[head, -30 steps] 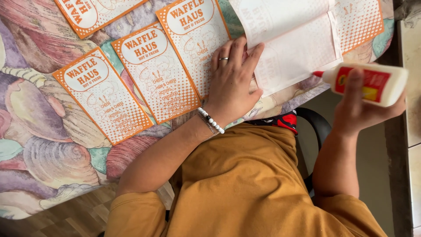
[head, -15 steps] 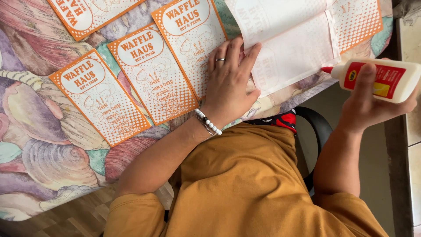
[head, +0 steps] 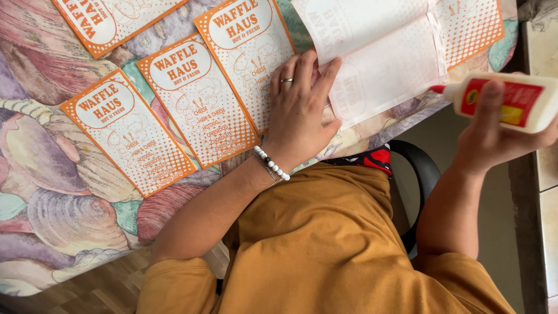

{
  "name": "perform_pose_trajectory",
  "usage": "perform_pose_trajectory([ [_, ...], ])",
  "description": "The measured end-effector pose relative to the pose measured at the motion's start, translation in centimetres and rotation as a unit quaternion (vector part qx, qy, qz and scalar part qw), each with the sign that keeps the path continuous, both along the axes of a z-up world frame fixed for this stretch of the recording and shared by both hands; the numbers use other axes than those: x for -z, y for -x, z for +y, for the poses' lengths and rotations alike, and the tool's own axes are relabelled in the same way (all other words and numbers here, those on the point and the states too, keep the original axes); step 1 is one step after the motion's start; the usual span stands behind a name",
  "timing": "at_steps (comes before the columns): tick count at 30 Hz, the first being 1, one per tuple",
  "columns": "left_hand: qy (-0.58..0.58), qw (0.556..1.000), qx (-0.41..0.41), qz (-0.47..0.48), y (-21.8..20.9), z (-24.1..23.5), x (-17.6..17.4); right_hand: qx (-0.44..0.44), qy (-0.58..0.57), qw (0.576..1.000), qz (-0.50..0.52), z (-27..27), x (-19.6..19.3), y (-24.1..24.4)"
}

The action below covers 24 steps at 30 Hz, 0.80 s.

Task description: Applying glue to paper bags and folding them to complete the packaging.

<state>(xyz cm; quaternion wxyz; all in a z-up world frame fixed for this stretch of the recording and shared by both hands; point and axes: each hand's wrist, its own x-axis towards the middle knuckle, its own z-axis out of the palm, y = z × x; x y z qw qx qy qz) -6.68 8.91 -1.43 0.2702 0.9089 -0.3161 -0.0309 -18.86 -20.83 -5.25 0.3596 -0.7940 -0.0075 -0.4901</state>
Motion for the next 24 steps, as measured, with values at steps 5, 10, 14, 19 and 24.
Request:
perform_pose_trajectory([
  [5,-0.002,1.0,0.003,-0.002,0.0,0.1,0.0,-0.045,-0.008,0.999,-0.012,0.7,0.0,-0.2],
  [10,0.005,1.0,0.003,-0.001,-0.1,0.0,-0.4,0.011,-0.02,0.999,-0.024,-1.5,0.9,0.0],
  [14,0.001,1.0,0.005,0.005,-0.1,0.0,-0.4,-0.038,-0.017,0.999,-0.016,-0.2,0.1,-0.3],
  [19,-0.04,0.999,0.009,-0.028,0.1,-0.1,-1.3,0.144,-0.255,0.951,0.101,-3.1,-0.9,-0.1],
  [24,-0.02,0.994,0.066,-0.083,0.9,0.4,-1.6,0.204,-0.495,0.798,0.278,-13.4,1.2,0.7],
])
